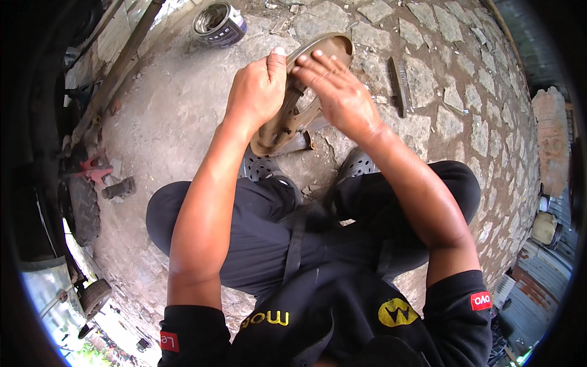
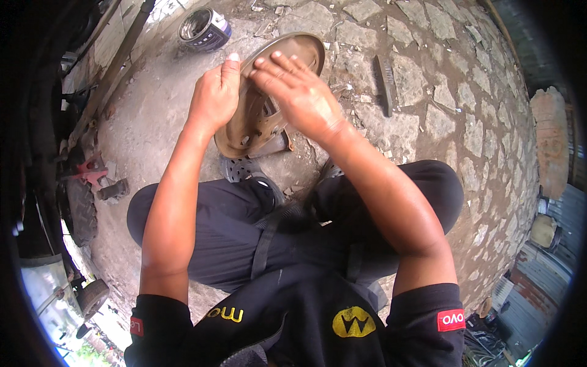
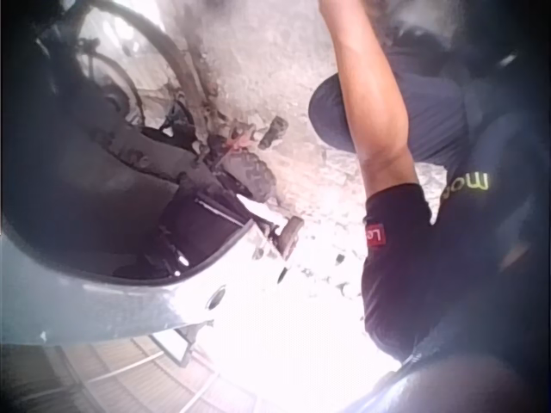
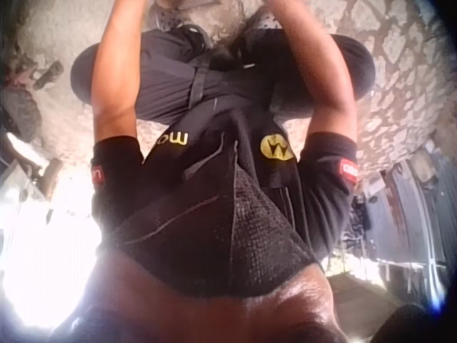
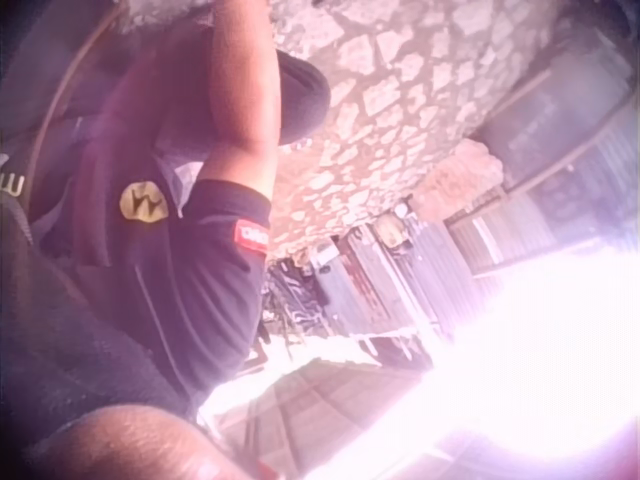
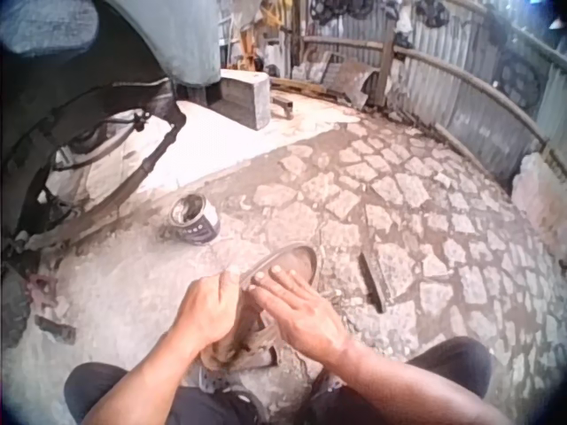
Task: The person scrubs a metal wheel hub with a wire brush and a small block, working on both the flat face and the inner rim. The person rotates the hub to access different areas and continues scrubbing throughout the clip.
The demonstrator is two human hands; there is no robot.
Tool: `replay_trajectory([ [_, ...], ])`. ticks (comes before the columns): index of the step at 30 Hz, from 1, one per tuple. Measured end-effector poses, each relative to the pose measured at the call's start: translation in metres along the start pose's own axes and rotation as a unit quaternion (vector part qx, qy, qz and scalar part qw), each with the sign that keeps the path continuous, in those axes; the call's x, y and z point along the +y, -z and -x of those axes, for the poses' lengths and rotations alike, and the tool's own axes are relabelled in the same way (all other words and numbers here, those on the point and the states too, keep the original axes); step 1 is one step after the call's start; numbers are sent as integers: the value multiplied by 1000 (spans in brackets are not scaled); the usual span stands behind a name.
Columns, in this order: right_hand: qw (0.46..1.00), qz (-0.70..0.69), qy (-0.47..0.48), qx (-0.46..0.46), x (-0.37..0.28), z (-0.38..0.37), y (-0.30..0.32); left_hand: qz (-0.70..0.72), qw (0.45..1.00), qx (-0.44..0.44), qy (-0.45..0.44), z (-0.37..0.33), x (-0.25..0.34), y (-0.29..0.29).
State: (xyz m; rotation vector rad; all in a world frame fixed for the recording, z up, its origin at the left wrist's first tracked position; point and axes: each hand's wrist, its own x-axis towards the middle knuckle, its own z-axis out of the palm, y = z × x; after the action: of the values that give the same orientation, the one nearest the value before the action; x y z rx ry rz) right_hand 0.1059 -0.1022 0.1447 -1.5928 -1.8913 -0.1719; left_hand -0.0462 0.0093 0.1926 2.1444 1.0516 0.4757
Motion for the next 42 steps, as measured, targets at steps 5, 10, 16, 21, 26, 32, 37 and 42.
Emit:
replay_trajectory([
  [5, 998, -9, -54, 25, -3, 0, -2, -14, 1000, 6, 2, 1, 0, -2],
  [10, 998, -10, -58, 30, 10, -2, 3, -16, 1000, -2, 4, 0, 2, 1],
  [16, 999, 11, -30, 10, -8, 2, 2, -5, 1000, 1, 7, 2, 0, -1],
  [21, 998, 15, -56, 21, 4, 0, -1, -26, 1000, 5, 8, 3, 4, 0],
  [26, 999, -10, -46, 15, 7, -1, 2, -10, 1000, -12, 21, 1, 4, 3],
  [32, 999, -17, -40, 18, -3, 0, 0, -10, 1000, 3, 7, 2, -2, 0],
  [37, 996, -15, -77, 42, 10, 1, -3, -12, 1000, 6, 4, 2, 2, -1],
  [42, 998, -32, -37, 28, 6, 0, 2, -16, 999, -26, 24, -1, 1, 3],
])
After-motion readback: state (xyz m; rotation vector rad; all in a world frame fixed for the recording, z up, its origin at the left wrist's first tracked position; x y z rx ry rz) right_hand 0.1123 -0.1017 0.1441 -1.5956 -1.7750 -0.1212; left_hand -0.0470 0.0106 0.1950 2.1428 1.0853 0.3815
